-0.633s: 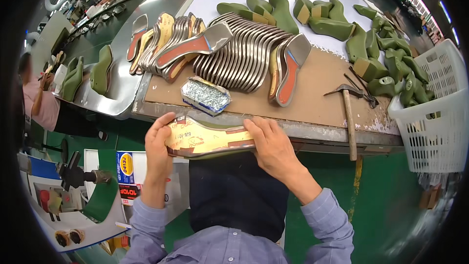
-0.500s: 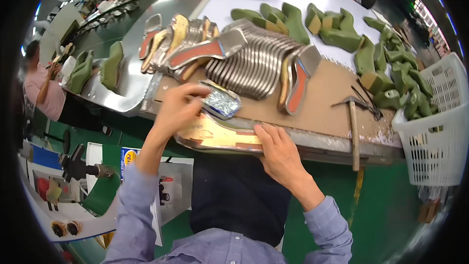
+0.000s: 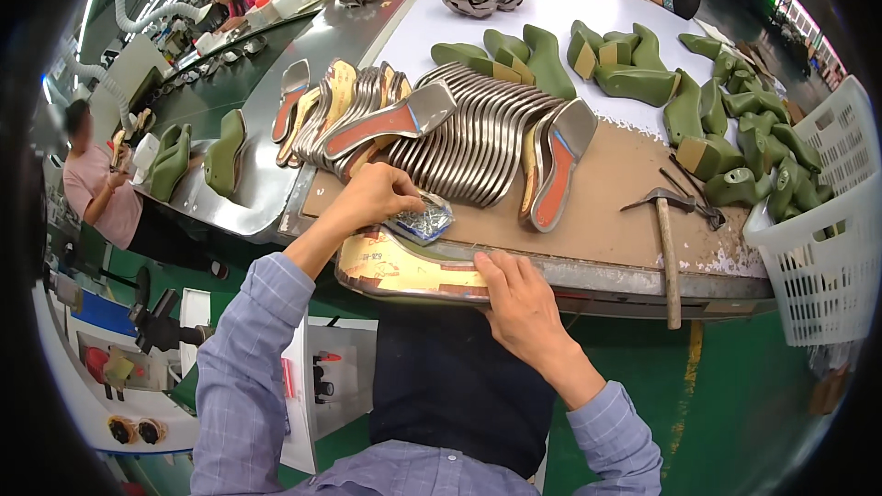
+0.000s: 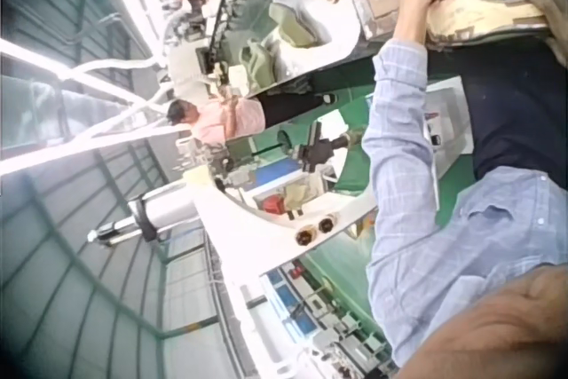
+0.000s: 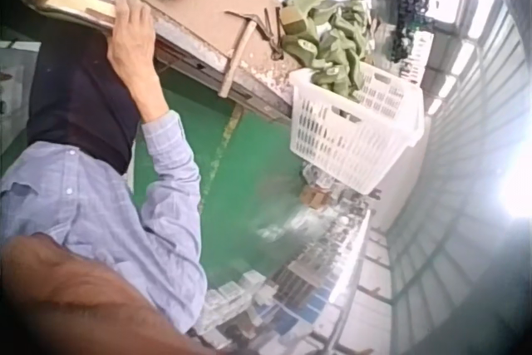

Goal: The person assembles green slipper-style shoes by attaching metal shanks to the soles. They pick up a shoe, place a metal shank on the sole, and use a hammer to drive nails into the shank to secure it. The person repeats this process for multiple shoes, placing finished units on a metal tray.

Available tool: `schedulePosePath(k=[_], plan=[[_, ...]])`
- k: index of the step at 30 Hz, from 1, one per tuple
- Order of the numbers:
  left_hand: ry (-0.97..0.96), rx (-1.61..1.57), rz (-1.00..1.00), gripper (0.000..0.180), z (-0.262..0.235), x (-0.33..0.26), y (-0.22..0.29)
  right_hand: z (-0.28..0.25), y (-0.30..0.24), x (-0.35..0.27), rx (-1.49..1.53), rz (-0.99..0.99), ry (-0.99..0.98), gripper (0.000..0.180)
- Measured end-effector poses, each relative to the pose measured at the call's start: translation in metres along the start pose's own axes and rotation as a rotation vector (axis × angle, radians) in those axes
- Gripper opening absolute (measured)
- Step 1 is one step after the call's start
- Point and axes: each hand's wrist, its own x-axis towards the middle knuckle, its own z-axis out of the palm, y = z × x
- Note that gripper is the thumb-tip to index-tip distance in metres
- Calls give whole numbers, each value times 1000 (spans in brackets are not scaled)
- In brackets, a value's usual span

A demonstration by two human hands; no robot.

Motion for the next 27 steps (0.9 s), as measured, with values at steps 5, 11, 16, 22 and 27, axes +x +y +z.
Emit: schedulePosePath(k=[5,11,16,22,27], plan=[[140,-139,142,21,1,-2,-7,0,-1,1,11,-10,19,75],[121,-361,310,23,-9,-44,56,-1,-1,-2,-4,24,5,72],[114,-389,226,16,40,-87,92,-20,3,-7,283,75,-13,72],[61,-120,200,15,47,-77,105,-90,113,-96,-777,615,83,59],[-39,-37,41,18,42,-72,110,-116,143,-121,-567,880,-102,50]])
